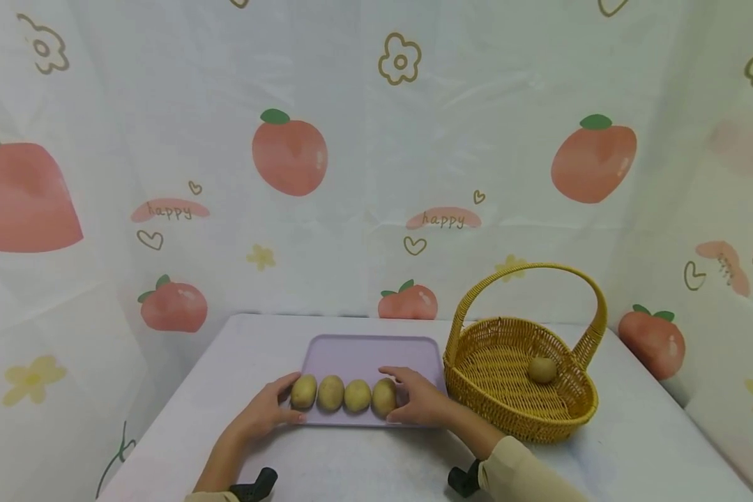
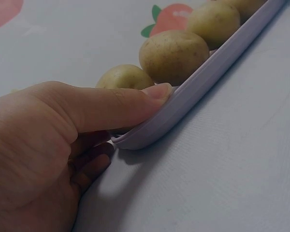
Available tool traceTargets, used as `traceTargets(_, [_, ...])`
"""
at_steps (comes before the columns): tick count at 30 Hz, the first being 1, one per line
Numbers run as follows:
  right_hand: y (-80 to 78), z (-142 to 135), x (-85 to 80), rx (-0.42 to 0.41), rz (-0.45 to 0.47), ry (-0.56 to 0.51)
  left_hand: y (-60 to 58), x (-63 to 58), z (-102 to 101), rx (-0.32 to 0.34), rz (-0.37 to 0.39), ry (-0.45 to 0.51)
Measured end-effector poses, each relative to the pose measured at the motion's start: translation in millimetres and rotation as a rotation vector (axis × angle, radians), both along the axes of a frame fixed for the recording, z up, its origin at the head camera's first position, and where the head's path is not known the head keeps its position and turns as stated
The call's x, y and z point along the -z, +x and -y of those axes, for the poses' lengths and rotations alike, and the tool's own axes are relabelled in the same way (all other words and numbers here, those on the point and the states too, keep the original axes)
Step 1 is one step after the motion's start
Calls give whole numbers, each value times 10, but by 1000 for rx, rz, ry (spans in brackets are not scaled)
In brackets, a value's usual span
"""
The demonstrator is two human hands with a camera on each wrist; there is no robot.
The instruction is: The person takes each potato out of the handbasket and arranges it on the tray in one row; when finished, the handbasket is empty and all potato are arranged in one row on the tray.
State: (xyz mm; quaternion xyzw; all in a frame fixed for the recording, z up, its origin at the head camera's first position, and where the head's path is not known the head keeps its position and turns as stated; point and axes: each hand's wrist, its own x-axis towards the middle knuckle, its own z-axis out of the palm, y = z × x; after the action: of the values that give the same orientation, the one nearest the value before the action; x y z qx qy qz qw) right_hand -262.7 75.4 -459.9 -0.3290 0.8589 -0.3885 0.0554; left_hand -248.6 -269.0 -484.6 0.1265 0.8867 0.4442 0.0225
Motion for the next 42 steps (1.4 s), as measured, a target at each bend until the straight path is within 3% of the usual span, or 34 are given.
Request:
traceTargets(11, [108, -395, -567, -18, -112, -61, -2, 8, -3, 11, -23, -16])
traceTargets(16, [103, -661, -859, 34, -65, -50, 0, 7, 5, 24, -29, -14])
traceTargets(22, [56, -1036, -1077, -2, 44, -43, 13, -6, -1, 11, -6, -6])
traceTargets(28, [-66, -1374, -1163, 14, 47, 2, 8, -27, 18, 36, -35, -26])
traceTargets(34, [-252, -1609, -1082, 71, 57, -3, 18, -52, 34, 33, -31, -20])
traceTargets(42, [-361, -1825, -964, 237, 146, 24, 32, -32, 14, 41, -26, -1])
